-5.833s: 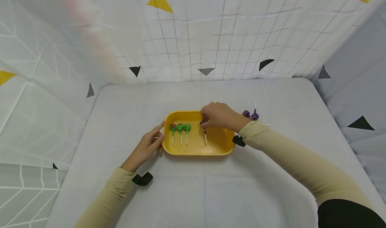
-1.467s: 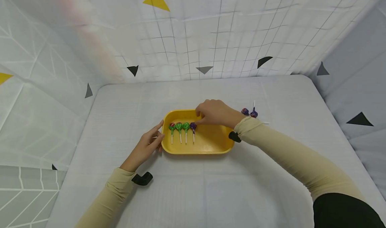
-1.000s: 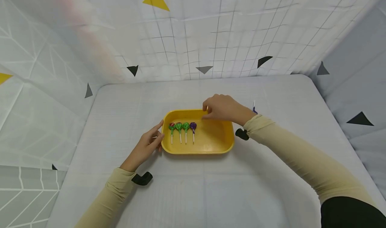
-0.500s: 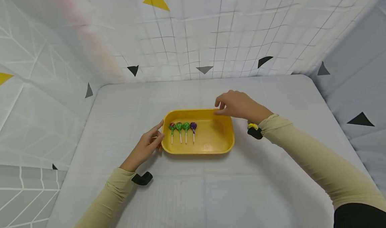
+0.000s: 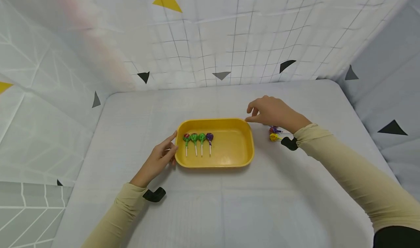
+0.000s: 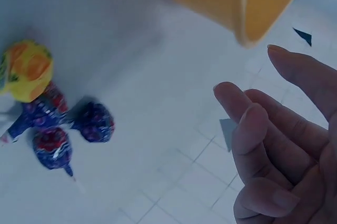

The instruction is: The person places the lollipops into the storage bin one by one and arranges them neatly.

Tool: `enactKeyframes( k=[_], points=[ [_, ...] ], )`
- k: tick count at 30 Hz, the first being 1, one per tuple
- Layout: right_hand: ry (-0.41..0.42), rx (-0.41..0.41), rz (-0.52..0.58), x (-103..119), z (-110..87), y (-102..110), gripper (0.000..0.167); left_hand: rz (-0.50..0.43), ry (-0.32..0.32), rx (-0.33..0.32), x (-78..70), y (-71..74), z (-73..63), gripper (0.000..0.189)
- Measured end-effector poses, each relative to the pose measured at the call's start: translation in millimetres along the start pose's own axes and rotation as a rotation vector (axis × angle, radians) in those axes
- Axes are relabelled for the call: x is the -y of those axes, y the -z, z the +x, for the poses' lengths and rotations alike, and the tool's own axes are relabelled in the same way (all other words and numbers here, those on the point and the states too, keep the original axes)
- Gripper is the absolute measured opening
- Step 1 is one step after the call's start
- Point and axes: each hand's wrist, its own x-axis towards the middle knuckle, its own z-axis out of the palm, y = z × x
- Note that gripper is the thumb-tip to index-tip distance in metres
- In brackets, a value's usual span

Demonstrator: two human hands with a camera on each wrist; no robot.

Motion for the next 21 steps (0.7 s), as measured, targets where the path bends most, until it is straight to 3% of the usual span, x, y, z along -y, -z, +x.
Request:
enactKeyframes(
  k=[14,21],
  points=[
    [-0.058,0.016,-0.005,-38.9,-3.6,-5.0,0.034,-0.003,0.001,-0.001,1.2,-0.2,1.2,0.059],
    [-0.097,0.059,-0.080,-55.5,-2.0,-10.2,0.038,0.000,0.000,-0.005,0.5,-0.6,0.5,0.059]
  ],
)
